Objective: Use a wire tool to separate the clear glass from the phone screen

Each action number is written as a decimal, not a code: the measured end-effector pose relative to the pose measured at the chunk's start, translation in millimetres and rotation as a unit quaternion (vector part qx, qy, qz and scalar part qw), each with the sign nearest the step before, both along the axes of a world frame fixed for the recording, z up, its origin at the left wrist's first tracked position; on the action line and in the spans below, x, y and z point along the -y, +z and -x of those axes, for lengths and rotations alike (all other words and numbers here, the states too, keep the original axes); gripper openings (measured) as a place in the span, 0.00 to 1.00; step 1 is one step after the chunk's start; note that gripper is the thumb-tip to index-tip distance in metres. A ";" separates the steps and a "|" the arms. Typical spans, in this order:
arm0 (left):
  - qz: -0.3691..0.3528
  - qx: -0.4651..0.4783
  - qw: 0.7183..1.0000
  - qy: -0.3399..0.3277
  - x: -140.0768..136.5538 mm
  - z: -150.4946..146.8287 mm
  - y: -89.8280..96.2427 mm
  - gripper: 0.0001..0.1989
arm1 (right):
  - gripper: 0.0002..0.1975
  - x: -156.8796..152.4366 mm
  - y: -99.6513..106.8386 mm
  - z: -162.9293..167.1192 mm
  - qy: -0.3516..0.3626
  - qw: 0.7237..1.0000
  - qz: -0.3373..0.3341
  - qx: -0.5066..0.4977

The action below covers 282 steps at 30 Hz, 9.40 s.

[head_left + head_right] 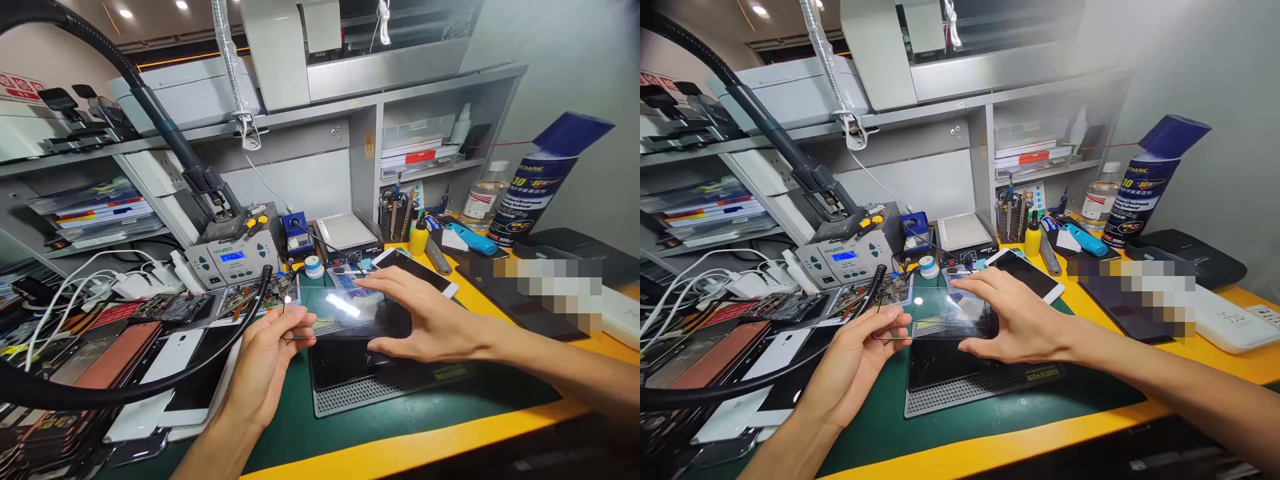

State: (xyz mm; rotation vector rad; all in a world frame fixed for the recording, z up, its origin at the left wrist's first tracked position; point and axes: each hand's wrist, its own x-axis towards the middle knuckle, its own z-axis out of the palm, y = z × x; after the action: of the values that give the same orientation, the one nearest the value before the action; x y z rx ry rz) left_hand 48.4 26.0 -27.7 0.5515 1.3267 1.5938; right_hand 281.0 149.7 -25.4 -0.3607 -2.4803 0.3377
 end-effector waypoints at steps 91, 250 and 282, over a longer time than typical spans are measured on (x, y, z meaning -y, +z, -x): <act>0.478 -0.535 0.615 -0.328 -66.5 180.2 72.1 0.19 | 0.35 -32.6 -1.0 -46.6 0.002 0.891 0.430 -0.145; -0.048 -0.652 0.733 -0.189 20.9 16.1 6.0 0.29 | 0.22 30.2 -15.8 -22.5 0.034 0.958 -0.285 -0.029; 0.016 -0.566 0.801 -0.195 21.5 5.6 17.4 0.27 | 0.25 30.5 -16.6 -15.8 0.050 0.962 -0.265 -0.046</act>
State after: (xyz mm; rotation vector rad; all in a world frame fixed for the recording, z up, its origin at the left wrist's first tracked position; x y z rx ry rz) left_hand 42.8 4.5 -10.2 1.8072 1.8723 0.8162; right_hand 296.8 119.2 -42.0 0.0044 -2.3836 -0.2681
